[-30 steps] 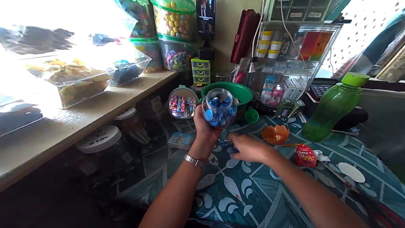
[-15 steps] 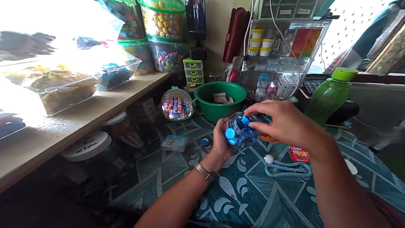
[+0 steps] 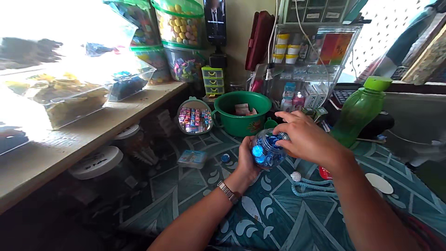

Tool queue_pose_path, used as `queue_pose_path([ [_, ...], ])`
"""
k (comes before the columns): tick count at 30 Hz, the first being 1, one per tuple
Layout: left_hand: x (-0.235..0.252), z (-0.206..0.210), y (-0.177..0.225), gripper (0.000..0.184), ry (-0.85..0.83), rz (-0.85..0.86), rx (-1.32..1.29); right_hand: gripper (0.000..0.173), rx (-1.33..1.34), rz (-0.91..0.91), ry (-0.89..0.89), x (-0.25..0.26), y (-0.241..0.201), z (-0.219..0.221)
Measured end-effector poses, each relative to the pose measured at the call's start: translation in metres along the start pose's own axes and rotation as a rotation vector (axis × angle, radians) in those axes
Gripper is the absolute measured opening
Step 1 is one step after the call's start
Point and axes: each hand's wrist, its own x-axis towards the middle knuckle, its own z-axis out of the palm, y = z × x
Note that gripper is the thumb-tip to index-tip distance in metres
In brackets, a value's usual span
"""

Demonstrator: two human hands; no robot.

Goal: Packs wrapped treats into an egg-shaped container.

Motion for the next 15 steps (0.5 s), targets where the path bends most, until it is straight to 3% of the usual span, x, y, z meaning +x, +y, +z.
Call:
queue_pose_path([
  [6, -0.0007, 0.0013, 0.0023, 0.045, 0.010, 0.005, -0.014, 0.011, 0.232, -0.169, 0.033, -0.0060, 0.0067, -0.0084],
  [9, -0.0011, 0.0015, 0.0028, 0.044, 0.000, 0.010, -0.035, 0.014, 0.196, -0.109, 0.104, -0.0061, 0.0075, -0.0077],
  [15, -0.0035, 0.0028, 0.0023, 0.041, -0.006, 0.040, 0.041, 0.037, 0.064, 0.065, -0.215, -0.0002, 0.0003, -0.0092],
])
